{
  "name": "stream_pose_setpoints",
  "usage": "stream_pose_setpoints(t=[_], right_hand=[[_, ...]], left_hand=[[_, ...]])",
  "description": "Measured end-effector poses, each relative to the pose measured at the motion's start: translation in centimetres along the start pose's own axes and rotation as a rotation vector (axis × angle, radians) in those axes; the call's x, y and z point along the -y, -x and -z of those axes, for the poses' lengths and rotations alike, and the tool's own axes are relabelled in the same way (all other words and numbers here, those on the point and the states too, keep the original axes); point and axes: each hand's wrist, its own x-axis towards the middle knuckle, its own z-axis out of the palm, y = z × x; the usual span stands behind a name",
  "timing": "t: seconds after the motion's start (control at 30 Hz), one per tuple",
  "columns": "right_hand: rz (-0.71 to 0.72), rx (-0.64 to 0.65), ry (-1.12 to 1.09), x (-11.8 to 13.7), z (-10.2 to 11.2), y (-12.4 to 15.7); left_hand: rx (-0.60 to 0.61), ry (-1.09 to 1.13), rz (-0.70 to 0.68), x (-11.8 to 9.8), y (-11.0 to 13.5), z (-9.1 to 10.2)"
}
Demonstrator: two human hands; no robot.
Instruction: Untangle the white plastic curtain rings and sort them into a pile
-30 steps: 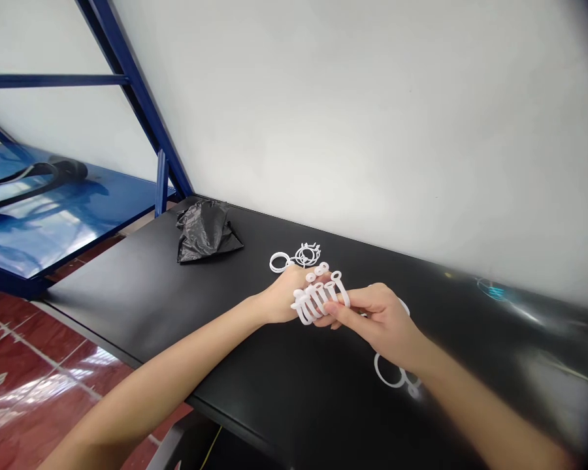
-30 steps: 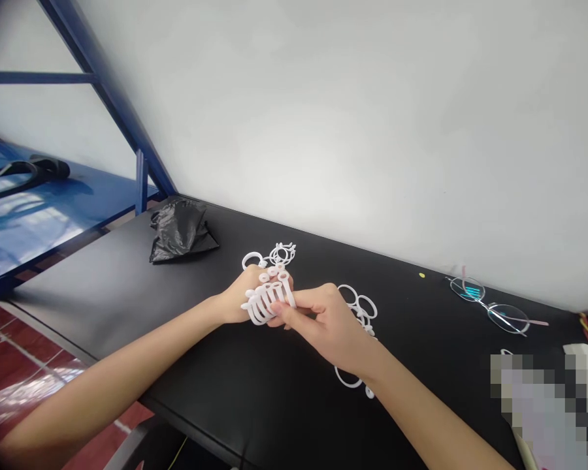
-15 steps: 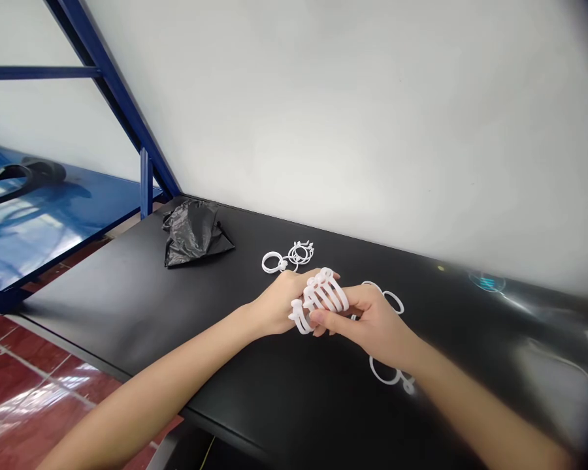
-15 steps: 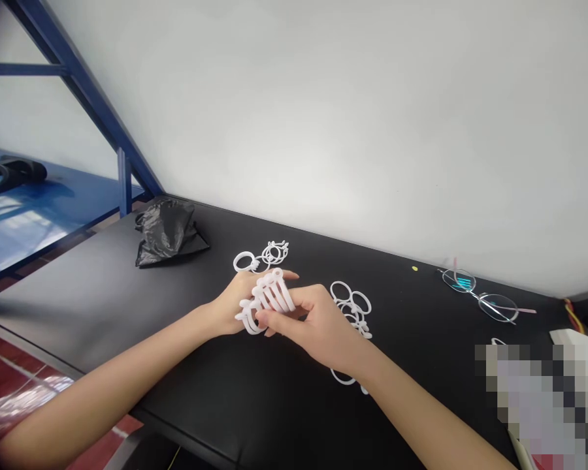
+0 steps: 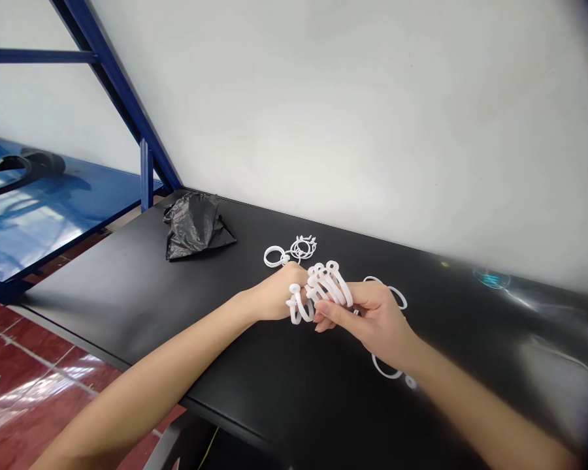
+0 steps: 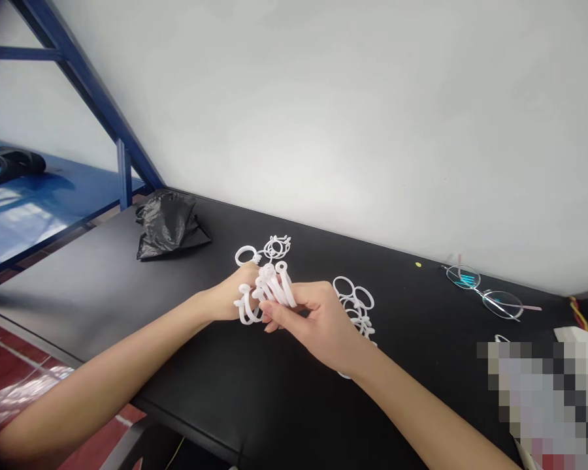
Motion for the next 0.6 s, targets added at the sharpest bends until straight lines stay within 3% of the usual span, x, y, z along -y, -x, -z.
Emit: stream_pose_setpoints(t=[0.2,0.43,0.6], right_hand=[[0.136,0.009,0.170,0.3,0.1,0.0],[-0.029,-0.018,0.064,-0.2,-0.1,-0.3],[-0.131,-0.003,0.081,-0.6,-1.3,-0.1]], left_hand=[[-0.053,0.187,0.043,0.0,-0.2,-0.5],[-0.203,0.238,0.166,0.2,-0.1,-1.4],[-0.189,0.110,0.302,-0.1,-0.2,-1.7]])
